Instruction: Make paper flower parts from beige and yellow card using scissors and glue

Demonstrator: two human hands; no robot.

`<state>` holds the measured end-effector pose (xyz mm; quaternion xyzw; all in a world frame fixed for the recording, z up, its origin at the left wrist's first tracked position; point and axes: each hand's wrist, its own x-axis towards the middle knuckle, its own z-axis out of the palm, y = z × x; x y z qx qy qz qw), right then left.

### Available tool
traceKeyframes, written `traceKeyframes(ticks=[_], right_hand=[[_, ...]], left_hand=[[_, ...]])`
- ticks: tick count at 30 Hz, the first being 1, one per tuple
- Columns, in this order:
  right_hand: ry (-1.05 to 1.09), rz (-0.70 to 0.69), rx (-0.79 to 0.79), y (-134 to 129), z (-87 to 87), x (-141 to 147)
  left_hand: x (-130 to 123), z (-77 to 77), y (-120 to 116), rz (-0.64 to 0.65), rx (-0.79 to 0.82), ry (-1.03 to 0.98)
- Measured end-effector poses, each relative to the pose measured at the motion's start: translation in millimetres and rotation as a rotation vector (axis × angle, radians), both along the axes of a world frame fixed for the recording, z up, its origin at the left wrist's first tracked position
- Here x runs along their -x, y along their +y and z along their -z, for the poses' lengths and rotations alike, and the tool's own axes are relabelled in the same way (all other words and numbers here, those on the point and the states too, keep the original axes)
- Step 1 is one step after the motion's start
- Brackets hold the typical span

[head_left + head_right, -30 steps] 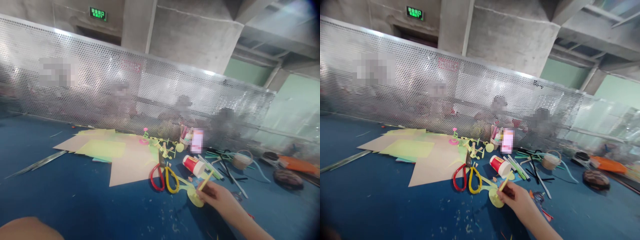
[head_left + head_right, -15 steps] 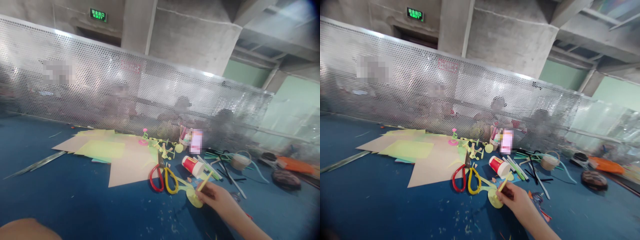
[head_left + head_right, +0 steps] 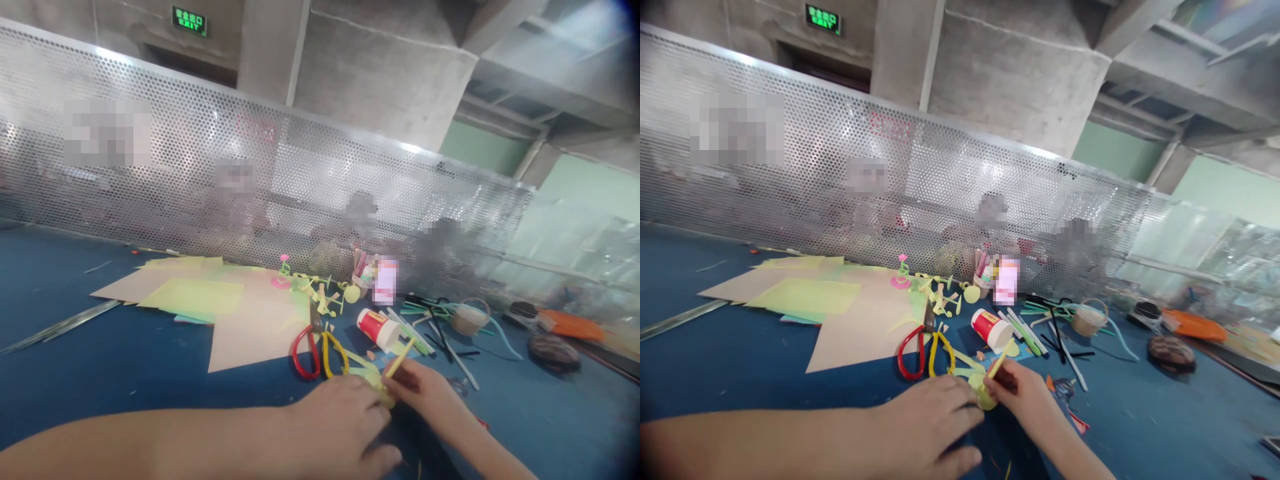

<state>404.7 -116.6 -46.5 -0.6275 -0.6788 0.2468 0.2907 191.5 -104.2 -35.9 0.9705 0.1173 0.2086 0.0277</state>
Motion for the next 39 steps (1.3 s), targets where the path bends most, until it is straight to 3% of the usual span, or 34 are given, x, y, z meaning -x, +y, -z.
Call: traceKeyframes(ticks=[3, 10, 39], right_hand=[[0.037, -0.015, 0.008, -1, -0.7, 0], [0.066, -0.025, 0.002, 0, 0.5, 0], [-0.023, 0.011, -0.089, -6, -8.2, -1]], left_hand=[[8, -1.8, 5, -0.058, 0.097, 0.007], [7, 15.6, 6, -0.098, 0.200, 0.063], [3, 19.1, 13, -0.083, 0.201, 0.064]])
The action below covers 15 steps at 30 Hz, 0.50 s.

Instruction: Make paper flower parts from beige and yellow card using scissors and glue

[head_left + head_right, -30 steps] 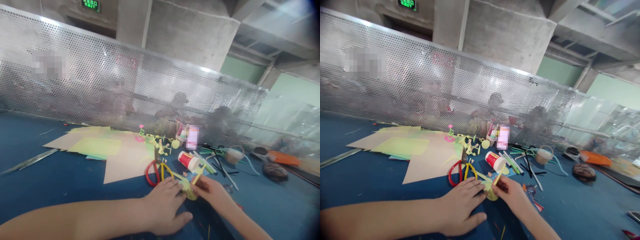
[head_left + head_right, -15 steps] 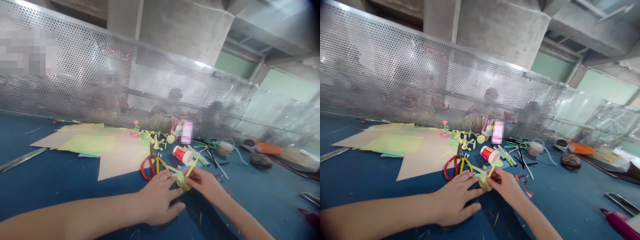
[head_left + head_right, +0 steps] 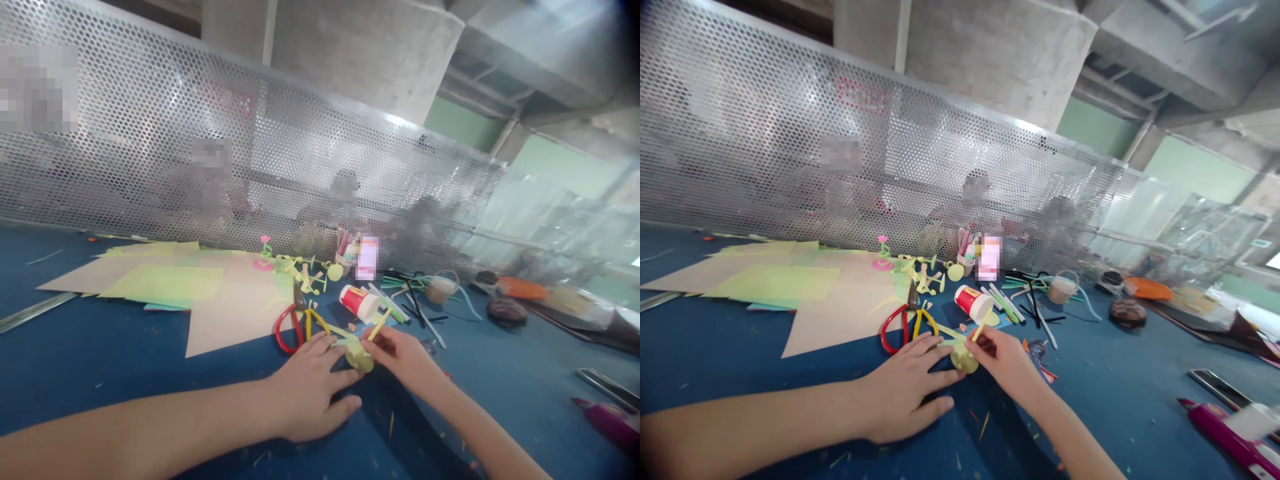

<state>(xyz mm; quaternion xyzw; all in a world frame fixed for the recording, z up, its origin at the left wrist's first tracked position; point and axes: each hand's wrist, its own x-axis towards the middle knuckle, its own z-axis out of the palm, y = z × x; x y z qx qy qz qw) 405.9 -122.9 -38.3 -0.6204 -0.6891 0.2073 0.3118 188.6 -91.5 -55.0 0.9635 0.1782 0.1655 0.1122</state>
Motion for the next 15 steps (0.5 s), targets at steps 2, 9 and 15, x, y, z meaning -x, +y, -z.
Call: traceKeyframes(ticks=[2, 9, 15], right_hand=[[-0.009, 0.012, -0.002, -0.4, -1.3, 0.0], [-0.050, 0.037, -0.020, -1.0, -4.0, -1.1], [-0.042, 0.034, -0.009, 0.9, 1.3, -4.9]], left_hand=[[0.2, -0.9, -0.4, -0.001, 0.002, 0.001], [0.1, -1.5, -0.4, -0.010, -0.007, 0.003], [0.4, -0.3, -0.1, -0.007, -0.007, 0.001]])
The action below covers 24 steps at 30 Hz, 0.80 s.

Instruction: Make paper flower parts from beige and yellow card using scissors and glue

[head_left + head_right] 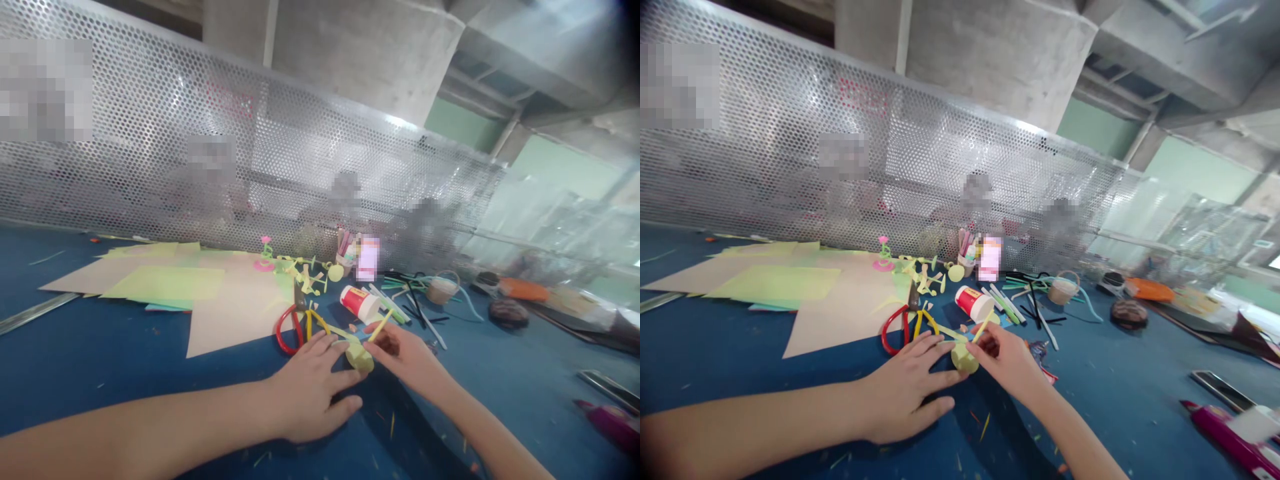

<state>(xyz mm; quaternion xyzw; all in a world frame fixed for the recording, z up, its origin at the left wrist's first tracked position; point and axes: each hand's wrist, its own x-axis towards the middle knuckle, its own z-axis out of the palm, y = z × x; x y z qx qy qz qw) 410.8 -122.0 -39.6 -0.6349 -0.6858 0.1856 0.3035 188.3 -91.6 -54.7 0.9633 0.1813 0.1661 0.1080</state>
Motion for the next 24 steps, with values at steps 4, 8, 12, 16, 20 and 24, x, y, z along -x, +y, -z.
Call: traceKeyframes(ticks=[4, 8, 12, 16, 20, 24], right_hand=[[0.013, -0.026, -0.027, 1, -1.6, -1], [0.015, 0.025, -0.067, 0, -10.0, 0], [0.014, 0.054, -0.068, 1, -11.6, -1], [-0.053, 0.031, -0.039, 4, -4.8, -6], [-0.070, 0.050, -0.042, 5, -2.8, -8], [-0.077, 0.090, -0.058, 4, -4.5, -7]], left_hand=[[1, 0.5, -1, -0.001, 0.020, -0.016], [3, 1.2, -1, 0.002, 0.032, -0.034], [3, 2.6, 0, -0.003, 0.044, -0.031], [3, 3.5, 0, -0.008, 0.052, -0.022], [3, 3.4, 0, -0.011, 0.056, -0.020], [4, 2.9, -1, -0.015, 0.053, -0.015]])
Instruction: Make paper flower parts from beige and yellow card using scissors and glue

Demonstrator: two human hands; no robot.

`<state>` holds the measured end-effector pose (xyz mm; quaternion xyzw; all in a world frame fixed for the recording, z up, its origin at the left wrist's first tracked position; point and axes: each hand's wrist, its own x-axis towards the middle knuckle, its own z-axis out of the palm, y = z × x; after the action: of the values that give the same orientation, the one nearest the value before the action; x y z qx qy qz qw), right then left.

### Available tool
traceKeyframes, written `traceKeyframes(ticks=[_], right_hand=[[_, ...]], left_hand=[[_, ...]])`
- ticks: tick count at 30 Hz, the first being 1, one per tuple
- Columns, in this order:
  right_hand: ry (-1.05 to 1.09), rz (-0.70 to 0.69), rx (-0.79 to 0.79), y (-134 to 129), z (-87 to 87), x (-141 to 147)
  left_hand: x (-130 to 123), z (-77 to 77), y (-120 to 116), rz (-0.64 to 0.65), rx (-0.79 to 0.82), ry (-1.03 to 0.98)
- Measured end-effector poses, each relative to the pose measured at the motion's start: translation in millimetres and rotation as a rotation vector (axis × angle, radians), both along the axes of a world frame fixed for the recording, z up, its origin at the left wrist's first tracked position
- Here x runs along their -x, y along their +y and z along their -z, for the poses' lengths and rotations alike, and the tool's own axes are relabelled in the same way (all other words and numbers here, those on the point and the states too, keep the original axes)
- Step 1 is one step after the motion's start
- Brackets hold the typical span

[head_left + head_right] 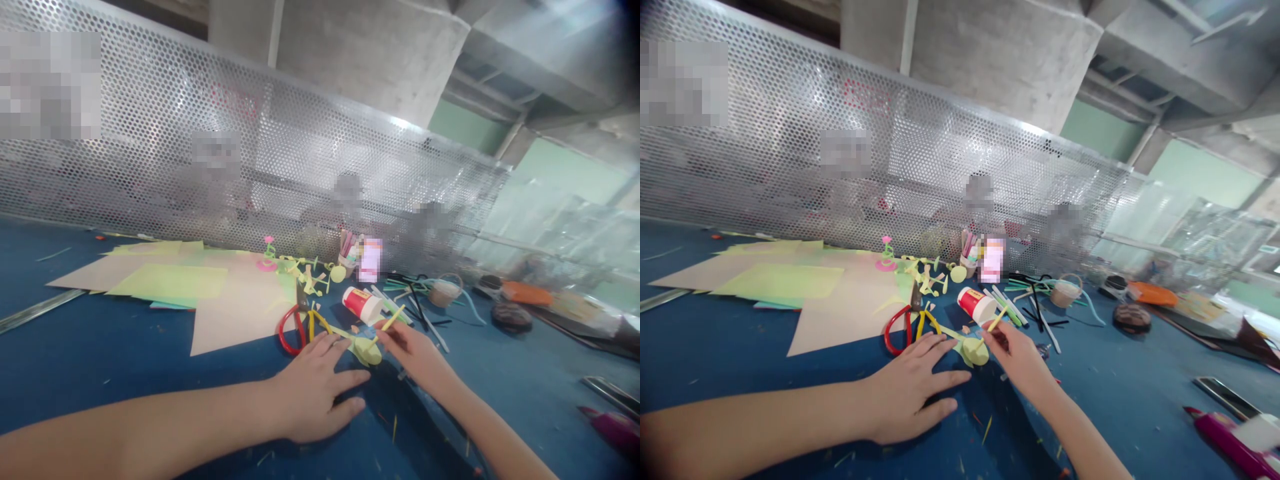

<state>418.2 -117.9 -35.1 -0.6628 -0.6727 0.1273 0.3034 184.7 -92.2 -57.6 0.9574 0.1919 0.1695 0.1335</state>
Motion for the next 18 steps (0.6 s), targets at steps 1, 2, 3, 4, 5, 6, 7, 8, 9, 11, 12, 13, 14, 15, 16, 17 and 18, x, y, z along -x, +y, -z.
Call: traceKeyframes(ticks=[1, 2, 3, 4, 5, 6, 7, 8, 9, 11, 12, 13, 14, 15, 16, 17, 18], right_hand=[[-0.003, 0.000, -0.006, -0.3, -0.1, 0.0], [-0.003, -0.002, -0.011, -0.6, -0.1, -0.1], [0.000, -0.003, -0.015, -0.8, 0.0, -0.3], [0.002, -0.004, -0.016, -1.0, 0.0, -0.6], [0.001, -0.002, -0.016, -1.1, 0.1, -0.9], [-0.004, 0.002, -0.015, -1.2, -0.1, -1.3], [-0.013, 0.006, -0.015, -1.3, -0.4, -1.5], [-0.025, 0.009, -0.019, -1.4, -0.9, -1.7], [-0.042, 0.012, -0.023, -1.6, -1.6, -1.7], [-0.079, 0.026, -0.034, -2.0, -3.6, -1.5], [-0.097, 0.037, -0.041, -2.3, -4.7, -1.2], [-0.112, 0.049, -0.051, -2.7, -5.7, -0.8], [-0.125, 0.059, -0.063, -3.0, -6.6, -0.3], [-0.141, 0.063, -0.075, -3.2, -7.1, 0.2], [-0.160, 0.058, -0.085, -3.3, -7.0, 0.6], [-0.183, 0.048, -0.089, -3.1, -6.4, 0.8], [-0.206, 0.035, -0.084, -2.8, -5.1, 0.8]], left_hand=[[0.1, -0.1, 0.0, -0.001, 0.001, 0.004], [0.2, -0.2, 0.0, 0.000, 0.004, 0.008], [0.3, -0.2, 0.0, -0.001, 0.007, 0.009], [0.4, -0.3, 0.0, -0.002, 0.009, 0.009], [0.4, -0.3, 0.0, -0.002, 0.011, 0.009], [0.5, -0.4, 0.0, -0.001, 0.013, 0.009], [0.4, -0.5, 0.0, 0.000, 0.014, 0.010], [0.4, -0.8, -0.1, 0.000, 0.015, 0.011], [0.4, -1.1, -0.2, 0.000, 0.015, 0.013], [0.5, -1.9, -0.5, 0.000, 0.014, 0.017], [0.6, -2.4, -0.7, 0.000, 0.014, 0.019], [0.7, -2.9, -0.8, 0.002, 0.015, 0.020], [0.8, -3.2, -0.9, 0.002, 0.015, 0.021], [0.8, -3.5, -1.0, 0.003, 0.015, 0.020], [0.8, -3.6, -1.1, 0.002, 0.014, 0.017], [0.8, -3.6, -1.1, 0.002, 0.012, 0.013], [0.7, -3.4, -1.2, 0.000, 0.010, 0.007]])
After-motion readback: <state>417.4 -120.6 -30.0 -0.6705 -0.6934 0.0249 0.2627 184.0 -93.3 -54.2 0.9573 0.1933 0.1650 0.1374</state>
